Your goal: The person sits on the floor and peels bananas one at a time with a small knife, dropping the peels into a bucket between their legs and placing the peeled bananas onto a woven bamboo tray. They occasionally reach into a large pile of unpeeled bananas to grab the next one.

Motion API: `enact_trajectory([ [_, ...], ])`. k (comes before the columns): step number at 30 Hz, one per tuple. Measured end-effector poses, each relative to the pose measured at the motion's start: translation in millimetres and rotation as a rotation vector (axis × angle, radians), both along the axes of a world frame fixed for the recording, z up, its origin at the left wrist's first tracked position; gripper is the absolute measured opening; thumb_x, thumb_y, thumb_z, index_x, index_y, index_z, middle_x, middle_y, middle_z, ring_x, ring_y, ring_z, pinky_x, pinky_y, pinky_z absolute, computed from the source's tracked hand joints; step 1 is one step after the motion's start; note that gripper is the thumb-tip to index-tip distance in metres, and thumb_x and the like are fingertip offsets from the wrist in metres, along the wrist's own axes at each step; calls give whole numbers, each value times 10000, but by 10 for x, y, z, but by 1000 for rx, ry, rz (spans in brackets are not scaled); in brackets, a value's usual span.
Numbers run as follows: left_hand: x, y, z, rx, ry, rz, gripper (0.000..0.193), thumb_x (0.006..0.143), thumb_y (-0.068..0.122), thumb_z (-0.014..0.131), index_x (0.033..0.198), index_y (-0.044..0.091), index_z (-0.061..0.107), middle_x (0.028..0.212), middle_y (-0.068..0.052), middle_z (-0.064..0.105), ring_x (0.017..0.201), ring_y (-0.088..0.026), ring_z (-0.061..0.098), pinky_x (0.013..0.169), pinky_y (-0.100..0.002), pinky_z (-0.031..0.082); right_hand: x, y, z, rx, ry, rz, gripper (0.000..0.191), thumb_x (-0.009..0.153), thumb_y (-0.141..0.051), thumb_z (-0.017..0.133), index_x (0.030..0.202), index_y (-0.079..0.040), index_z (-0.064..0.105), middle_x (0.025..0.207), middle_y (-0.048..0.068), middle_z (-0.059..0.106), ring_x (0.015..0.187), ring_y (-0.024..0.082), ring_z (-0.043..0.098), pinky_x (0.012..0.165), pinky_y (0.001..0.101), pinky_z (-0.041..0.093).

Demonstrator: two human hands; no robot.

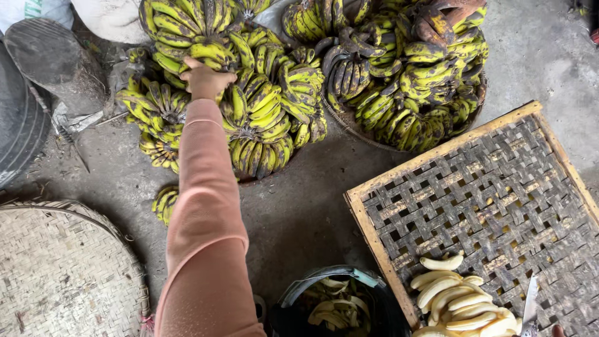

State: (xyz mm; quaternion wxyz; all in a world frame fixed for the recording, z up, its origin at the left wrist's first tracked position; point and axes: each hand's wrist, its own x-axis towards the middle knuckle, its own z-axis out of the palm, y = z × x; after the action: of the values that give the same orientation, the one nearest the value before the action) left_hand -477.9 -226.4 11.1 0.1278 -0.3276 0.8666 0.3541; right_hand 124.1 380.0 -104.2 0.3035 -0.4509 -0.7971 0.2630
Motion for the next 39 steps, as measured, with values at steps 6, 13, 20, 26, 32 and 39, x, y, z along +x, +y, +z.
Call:
enact_trajectory([
  [6, -30, 65, -227, -400, 34, -206, 1298, 827, 352, 880, 1618, 165, -132, 1609, -386, -100, 1464, -585, 202, 1062, -722, 367, -124, 12, 90, -7, 1, -3, 728, 1027, -35, 767, 1618, -6, 343, 1282, 191, 535, 1017, 209, 571, 886, 309, 505],
  [13, 110, 133, 21, -511, -29, -224, 1165, 875, 147, 796, 1661, 228, -60, 1582, -412, 50, 1302, -560, 472, 1009, -594, 506, -185, -80, -11, -18, -1, 20, 712, 1025, -47, 763, 1611, -9, 361, 1212, 178, 554, 967, 188, 568, 859, 297, 501],
  [20, 573, -744, 310, 173, 368, -71, 1015, 801, -68, 668, 1662, 211, 207, 1453, -178, 546, 1167, -248, 678, 961, -326, 595, 38, 302, 255, 2, 22, 94, 697, 1022, -60, 760, 1604, -12, 379, 1141, 165, 573, 917, 168, 566, 832, 286, 497],
  [26, 988, -957, 167, 556, 646, -230, 843, 853, -29, 643, 1646, 95, 386, 1381, -92, 714, 1221, -206, 684, 1007, -319, 559, 474, 319, 654, -30, 76, 201, 684, 1020, -70, 756, 1598, -15, 395, 1081, 153, 589, 874, 150, 563, 809, 275, 494],
  [32, 1381, 220, 151, 610, 375, -598, 890, 788, 20, 662, 1605, 144, 329, 1364, -106, 624, 1144, -244, 632, 901, -369, 569, 785, -290, 1266, -34, -38, 354, 605, 1074, -69, 707, 1590, -34, 391, 1113, 119, 569, 913, 144, 564, 821, 271, 486],
  [39, 1743, 2634, -633, 1167, 41, -918, 566, 791, 133, 705, 1329, 4, 587, 1202, -150, 666, 1081, -268, 643, 926, -390, 560, 638, -714, 1580, -31, -28, 319, 634, 1084, -70, 717, 1624, -9, 390, 1109, 125, 596, 888, 125, 577, 809, 273, 505],
])
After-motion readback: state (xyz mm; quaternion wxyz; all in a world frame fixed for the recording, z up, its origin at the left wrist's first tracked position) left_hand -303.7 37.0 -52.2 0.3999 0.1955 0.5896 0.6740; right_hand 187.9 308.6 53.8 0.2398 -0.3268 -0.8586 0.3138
